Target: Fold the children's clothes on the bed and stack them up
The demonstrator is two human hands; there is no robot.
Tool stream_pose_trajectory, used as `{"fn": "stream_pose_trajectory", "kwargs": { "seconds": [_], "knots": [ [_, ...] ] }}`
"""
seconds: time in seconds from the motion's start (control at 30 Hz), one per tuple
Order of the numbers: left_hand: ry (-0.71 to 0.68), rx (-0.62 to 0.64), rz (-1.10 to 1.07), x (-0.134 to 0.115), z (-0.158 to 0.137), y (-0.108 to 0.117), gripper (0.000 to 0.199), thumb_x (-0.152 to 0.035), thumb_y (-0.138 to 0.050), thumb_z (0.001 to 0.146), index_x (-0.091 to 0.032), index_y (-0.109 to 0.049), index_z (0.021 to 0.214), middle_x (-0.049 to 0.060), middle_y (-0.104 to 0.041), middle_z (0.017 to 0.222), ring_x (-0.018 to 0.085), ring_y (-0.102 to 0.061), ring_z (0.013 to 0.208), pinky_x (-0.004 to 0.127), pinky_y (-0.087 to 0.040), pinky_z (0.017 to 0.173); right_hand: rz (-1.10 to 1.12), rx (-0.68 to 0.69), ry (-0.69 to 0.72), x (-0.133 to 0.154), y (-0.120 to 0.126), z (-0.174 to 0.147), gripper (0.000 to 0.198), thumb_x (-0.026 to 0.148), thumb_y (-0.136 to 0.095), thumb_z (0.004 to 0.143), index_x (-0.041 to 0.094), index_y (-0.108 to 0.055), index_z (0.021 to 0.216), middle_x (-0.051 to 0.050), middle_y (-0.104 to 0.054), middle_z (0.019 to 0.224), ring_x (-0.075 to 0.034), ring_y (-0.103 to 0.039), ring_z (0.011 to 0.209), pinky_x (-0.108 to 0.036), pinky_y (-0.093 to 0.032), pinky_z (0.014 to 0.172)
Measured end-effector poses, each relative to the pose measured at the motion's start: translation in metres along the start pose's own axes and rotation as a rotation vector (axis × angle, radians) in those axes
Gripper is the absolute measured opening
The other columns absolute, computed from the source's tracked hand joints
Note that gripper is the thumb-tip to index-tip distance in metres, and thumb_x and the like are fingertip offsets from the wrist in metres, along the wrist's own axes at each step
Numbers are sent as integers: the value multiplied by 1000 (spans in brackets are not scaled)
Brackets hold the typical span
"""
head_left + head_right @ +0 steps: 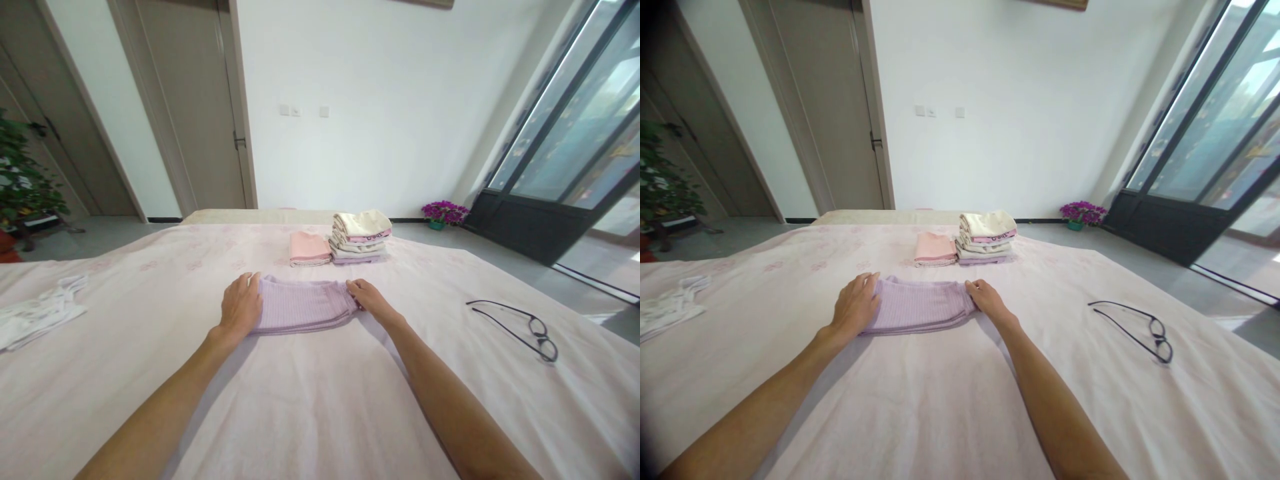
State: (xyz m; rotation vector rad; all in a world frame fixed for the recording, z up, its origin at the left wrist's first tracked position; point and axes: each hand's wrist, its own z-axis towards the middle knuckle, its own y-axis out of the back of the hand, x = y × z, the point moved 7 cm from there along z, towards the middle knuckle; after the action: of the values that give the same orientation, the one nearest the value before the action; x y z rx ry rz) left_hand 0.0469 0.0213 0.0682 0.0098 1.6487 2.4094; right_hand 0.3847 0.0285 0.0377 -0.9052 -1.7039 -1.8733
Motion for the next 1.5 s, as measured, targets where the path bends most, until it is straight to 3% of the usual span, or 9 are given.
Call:
{"fn": "stream_pose_trajectory", "kwargs": {
  "seconds": [0.07, 0.17, 0.27, 0.33, 0.47, 0.93, 1.2, 1.33, 1.5],
  "knots": [
    [-151, -19, -70, -23, -2, 1, 45, -25, -40, 94, -18, -47, 138, 12, -50, 143, 24, -46, 133, 37, -33, 112, -89, -99, 45, 11, 9, -7, 38, 44, -42, 94, 16, -61, 111, -12, -69, 104, -24, -62, 98, -35, -46, 82],
    [-271, 67, -128, -42, -4, -15, 48, -35, -35, 98, -16, -46, 140, 12, -46, 149, 24, -35, 141, 40, -24, 118, -314, -206, 353, 53, 6, -27, 43, 39, -38, 97, 18, -52, 133, -13, -57, 134, -25, -51, 123, -40, -39, 102],
    [-254, 146, -105, -40, -7, -35, 55, -46, -38, 96, -14, -47, 141, 16, -40, 153, 29, -27, 145, 47, -16, 119, -518, -109, 659, 85, -25, -49, 53, 41, -34, 100, 17, -39, 147, -12, -39, 153, -26, -31, 142, -45, -22, 117],
    [-242, 174, -93, -32, -8, -43, 58, -50, -40, 95, -17, -47, 142, 15, -36, 155, 30, -26, 145, 49, -12, 119, -613, -17, 724, 86, -45, -57, 58, 44, -32, 100, 14, -34, 150, -13, -32, 156, -26, -24, 146, -47, -15, 119],
    [-222, 226, -78, -16, -10, -48, 62, -56, -38, 94, -23, -41, 147, 12, -30, 158, 30, -23, 147, 51, -8, 119, -718, 69, 679, 68, -61, -56, 62, 49, -33, 100, 11, -36, 150, -15, -31, 156, -29, -25, 145, -49, -15, 119],
    [-201, 277, -189, 20, -21, -50, 59, -48, -32, 98, -19, -35, 150, 10, -20, 162, 29, -17, 149, 46, -19, 118, -723, 57, 644, 51, -55, -56, 61, 48, -30, 101, 15, -33, 152, -12, -29, 158, -27, -23, 146, -50, -17, 118],
    [304, 128, -343, 64, -19, -21, 54, -44, -34, 94, -14, -51, 135, 15, -63, 128, 25, -59, 119, 34, -43, 98, -669, 52, 583, 70, -41, -55, 58, 46, -22, 102, 17, -37, 149, -9, -31, 157, -25, -21, 147, -52, -11, 119],
    [353, 338, -324, 63, -20, -19, 54, -61, -36, 88, -21, -65, 110, 14, -73, 106, 31, -67, 99, 35, -47, 79, -636, 19, 656, 102, -43, -62, 59, 47, -23, 102, 15, -34, 151, -10, -29, 158, -25, -18, 148, -51, -7, 120],
    [336, 352, -205, 56, -21, -21, 44, -64, -51, 76, -24, -64, 90, 12, -74, 96, 33, -67, 88, 36, -45, 72, -625, 118, 811, 125, -81, -68, 59, 48, -29, 102, 17, -32, 152, -11, -28, 158, -26, -20, 147, -50, -10, 119]
  ]
}}
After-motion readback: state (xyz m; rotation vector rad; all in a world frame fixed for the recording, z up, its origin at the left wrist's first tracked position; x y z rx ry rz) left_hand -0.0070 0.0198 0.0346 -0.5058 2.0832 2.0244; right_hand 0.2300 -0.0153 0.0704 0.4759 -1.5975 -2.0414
